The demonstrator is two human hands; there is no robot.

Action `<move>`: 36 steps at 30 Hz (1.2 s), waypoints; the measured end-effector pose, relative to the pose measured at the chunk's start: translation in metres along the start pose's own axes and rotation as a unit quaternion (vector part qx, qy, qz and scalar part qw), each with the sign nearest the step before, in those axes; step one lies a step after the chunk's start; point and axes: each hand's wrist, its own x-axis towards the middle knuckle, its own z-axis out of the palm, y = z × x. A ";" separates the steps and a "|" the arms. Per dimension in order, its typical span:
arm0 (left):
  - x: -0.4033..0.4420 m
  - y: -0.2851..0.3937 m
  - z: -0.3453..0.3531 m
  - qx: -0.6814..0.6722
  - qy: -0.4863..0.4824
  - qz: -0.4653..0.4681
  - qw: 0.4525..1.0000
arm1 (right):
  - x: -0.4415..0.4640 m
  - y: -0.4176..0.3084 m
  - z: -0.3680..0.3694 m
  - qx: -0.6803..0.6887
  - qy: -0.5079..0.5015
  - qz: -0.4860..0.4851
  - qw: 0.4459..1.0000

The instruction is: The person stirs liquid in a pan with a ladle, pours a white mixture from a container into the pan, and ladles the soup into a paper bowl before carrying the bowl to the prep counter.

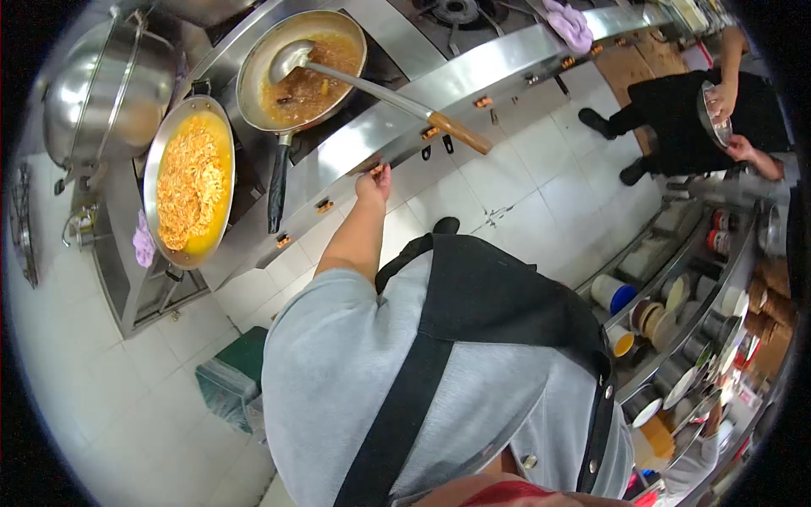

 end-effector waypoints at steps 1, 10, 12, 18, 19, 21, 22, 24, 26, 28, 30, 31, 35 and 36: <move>-0.003 0.001 0.003 0.015 0.004 0.004 1.000 | 0.012 0.013 0.016 0.011 -0.005 0.008 1.000; -0.006 -0.001 0.004 0.088 -0.015 0.068 0.994 | -0.044 -0.022 0.026 0.216 -0.064 0.103 0.969; 0.008 0.001 -0.003 0.059 -0.020 0.058 0.996 | -0.052 -0.007 0.035 0.225 -0.070 0.129 0.963; 0.019 0.003 -0.007 0.072 -0.030 0.085 0.993 | -0.064 0.080 0.072 0.184 -0.070 0.103 0.975; 0.022 0.004 -0.009 0.060 -0.033 0.086 0.994 | -0.068 0.082 0.071 0.176 -0.071 0.108 0.976; 0.027 0.005 -0.012 0.070 -0.034 0.094 0.993 | -0.074 0.085 0.068 0.178 -0.075 0.121 0.974; 0.030 0.006 -0.014 0.077 -0.040 0.102 0.991 | -0.077 0.078 0.062 0.178 -0.077 0.127 0.973; 0.030 0.005 -0.014 0.060 -0.036 0.100 0.992 | -0.082 0.060 0.048 0.178 -0.079 0.133 0.972; 0.029 0.004 -0.011 0.049 -0.009 0.094 0.994 | -0.082 0.050 0.041 0.183 -0.081 0.139 0.970; 0.024 0.001 -0.010 0.060 -0.004 0.115 0.992 | -0.078 0.049 0.041 0.186 -0.079 0.141 0.969; 0.018 -0.005 -0.007 0.069 0.001 0.134 0.989 | -0.071 0.055 0.049 0.248 -0.086 0.155 0.952; 0.019 -0.004 -0.007 0.095 0.001 0.139 0.986 | -0.069 0.057 0.051 0.246 -0.084 0.155 0.953; 0.022 -0.004 -0.010 0.190 0.001 0.165 0.968 | -0.062 0.067 0.058 0.279 -0.094 0.144 0.945; 0.026 -0.004 -0.012 0.189 0.002 0.165 0.968 | -0.061 0.070 0.059 0.279 -0.095 0.139 0.946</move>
